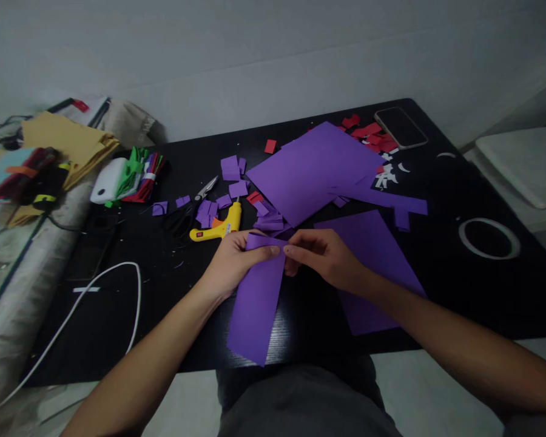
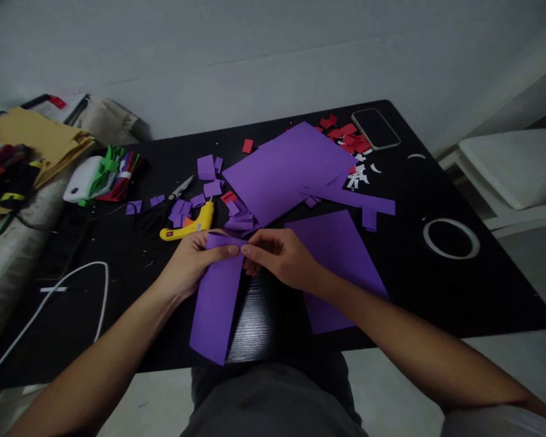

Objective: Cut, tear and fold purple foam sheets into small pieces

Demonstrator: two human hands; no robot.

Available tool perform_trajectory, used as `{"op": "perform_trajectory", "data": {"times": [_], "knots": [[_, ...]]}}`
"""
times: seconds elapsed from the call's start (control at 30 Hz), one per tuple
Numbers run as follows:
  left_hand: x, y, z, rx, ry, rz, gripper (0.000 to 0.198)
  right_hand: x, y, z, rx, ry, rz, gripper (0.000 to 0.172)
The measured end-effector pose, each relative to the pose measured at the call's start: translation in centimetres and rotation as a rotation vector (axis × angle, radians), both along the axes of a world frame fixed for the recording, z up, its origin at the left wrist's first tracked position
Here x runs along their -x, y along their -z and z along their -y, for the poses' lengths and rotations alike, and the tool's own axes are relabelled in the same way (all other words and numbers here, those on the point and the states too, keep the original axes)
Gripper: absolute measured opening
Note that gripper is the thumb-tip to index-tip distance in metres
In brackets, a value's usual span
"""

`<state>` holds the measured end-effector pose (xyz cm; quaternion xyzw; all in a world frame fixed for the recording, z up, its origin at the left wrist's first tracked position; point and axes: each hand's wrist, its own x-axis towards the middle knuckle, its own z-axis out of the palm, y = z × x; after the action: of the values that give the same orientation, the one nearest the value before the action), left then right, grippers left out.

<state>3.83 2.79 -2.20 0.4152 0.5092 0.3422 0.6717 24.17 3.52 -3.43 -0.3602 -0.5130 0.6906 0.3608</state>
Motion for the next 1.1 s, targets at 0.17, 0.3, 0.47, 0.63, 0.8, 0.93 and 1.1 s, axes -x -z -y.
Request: {"op": "perform_trajectory", "data": {"times": [0.17, 0.3, 0.47, 0.63, 0.8, 0.93, 1.1], "knots": [[-0.18, 0.09, 0.13, -0.005, -0.001, 0.023, 0.017, 0.10, 0.25, -0.03, -0.032, 0.024, 0.037, 0.032], [-0.10, 0.17, 0.12, -0.010, 0.011, 0.020, 0.016, 0.12, 0.33, -0.01, -0.050, 0.027, 0.041, 0.028], [-0.10, 0.20, 0.15, -0.005, 0.000, 0.016, 0.017, 0.13, 0.28, 0.10, -0.076, 0.036, 0.075, 0.027], [-0.24, 0.14, 0.19, -0.011, -0.013, 0.012, 0.019, 0.12, 0.32, 0.14, -0.101, 0.048, 0.088, 0.028], [-0.33, 0.16, 0.34, -0.010, -0.039, 0.018, 0.020, 0.10, 0.31, 0.15, -0.112, 0.051, 0.094, 0.027], [-0.48, 0.28, 0.57, -0.015, -0.076, -0.008, 0.023, 0.11, 0.21, 0.19, -0.127, 0.051, 0.087, 0.025], [-0.75, 0.43, 0.71, -0.063, -0.086, -0.024, 0.023, 0.16, 0.29, 0.22, -0.160, 0.073, 0.105, 0.022]]}}
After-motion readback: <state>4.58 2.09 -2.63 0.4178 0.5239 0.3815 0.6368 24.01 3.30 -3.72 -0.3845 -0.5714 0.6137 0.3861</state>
